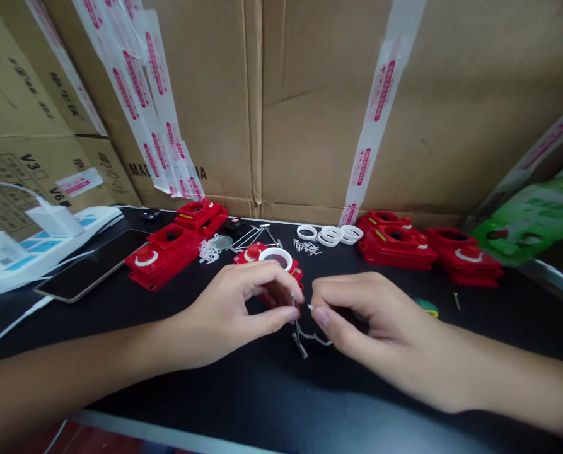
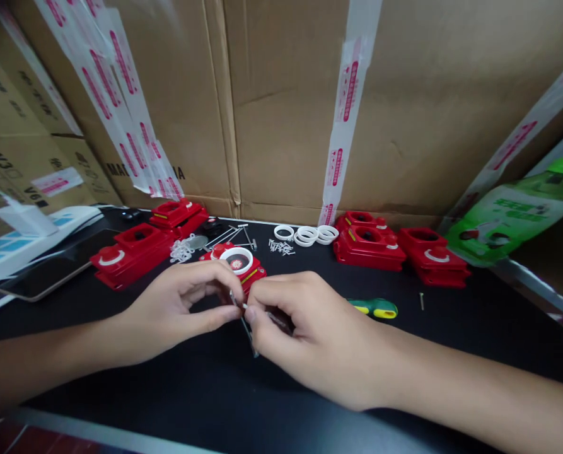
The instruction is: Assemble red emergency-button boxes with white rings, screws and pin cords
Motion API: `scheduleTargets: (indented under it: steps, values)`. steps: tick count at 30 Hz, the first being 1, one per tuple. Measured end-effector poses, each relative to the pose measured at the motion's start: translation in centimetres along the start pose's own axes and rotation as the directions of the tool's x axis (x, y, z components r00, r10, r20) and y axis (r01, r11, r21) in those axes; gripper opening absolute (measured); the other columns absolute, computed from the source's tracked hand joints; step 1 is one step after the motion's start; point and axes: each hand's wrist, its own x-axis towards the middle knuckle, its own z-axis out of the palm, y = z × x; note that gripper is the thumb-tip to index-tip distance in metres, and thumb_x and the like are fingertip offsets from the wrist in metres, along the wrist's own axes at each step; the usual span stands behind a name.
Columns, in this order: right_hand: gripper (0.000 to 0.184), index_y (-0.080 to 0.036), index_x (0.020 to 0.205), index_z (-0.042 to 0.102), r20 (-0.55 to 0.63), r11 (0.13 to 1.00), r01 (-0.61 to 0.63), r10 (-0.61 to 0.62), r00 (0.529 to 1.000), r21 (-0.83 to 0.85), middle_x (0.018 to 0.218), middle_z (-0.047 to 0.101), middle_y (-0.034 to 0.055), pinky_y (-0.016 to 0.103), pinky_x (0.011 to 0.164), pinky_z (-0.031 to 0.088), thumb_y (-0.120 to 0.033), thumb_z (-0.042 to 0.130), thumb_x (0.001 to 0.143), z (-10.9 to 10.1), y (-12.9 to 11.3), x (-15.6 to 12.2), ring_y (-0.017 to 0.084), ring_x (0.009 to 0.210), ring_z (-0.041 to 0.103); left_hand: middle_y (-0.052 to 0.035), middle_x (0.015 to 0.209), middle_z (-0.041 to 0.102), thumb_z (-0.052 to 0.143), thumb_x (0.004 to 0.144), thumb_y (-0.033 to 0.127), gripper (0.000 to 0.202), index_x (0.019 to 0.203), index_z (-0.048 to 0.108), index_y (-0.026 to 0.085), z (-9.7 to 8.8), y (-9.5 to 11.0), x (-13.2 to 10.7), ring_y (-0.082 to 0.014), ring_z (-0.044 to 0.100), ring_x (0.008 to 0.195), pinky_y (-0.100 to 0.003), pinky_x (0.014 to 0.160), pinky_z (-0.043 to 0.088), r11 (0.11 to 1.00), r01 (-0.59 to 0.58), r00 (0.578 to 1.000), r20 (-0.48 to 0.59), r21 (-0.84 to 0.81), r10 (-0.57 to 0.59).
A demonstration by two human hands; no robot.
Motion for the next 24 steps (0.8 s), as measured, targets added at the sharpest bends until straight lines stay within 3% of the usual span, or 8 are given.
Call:
scheduleTargets:
  steps: [9,15,24]
  values:
    - [0.033,-0.021,0.074,0.048,0.058,0.992,-0.029,0.022,0.998,0.120,0.068,0.043,-0.0068,0.027,0.059,0.032,-0.029,0.054,0.106,0.14,0.79,0.11,0.010,0.063,0.038,0.0002,0.093,0.073,0.080,0.095,0.019,0.007,0.098,0.074,0.019,0.23,0.02,-0.25,-0.0118,0.071,0.086,-0.021,0.084,0.059,1.000,0.009,0.999,-0.035,-0.024,-0.010]
    - [0.033,-0.021,0.070,0.042,0.070,0.978,-0.059,0.046,0.996,0.202,0.066,0.034,-0.0071,0.028,0.056,0.026,-0.020,0.058,0.099,0.56,0.69,0.06,0.010,0.062,0.031,-0.0008,0.092,0.077,0.080,0.094,0.017,0.006,0.097,0.076,0.018,0.31,0.32,-0.33,-0.0124,0.073,0.085,-0.021,0.083,0.058,0.999,-0.025,0.999,-0.030,0.028,0.026]
    - [0.031,-0.020,0.070,0.050,0.086,0.954,-0.099,0.077,0.993,0.282,0.064,0.038,-0.0073,0.027,0.054,0.027,-0.024,0.059,0.100,0.65,0.65,0.03,0.010,0.061,0.033,-0.0001,0.091,0.077,0.080,0.094,0.018,0.004,0.095,0.077,0.020,0.23,0.60,-0.59,-0.0129,0.072,0.083,-0.022,0.081,0.057,0.997,-0.023,0.999,-0.021,0.079,0.025]
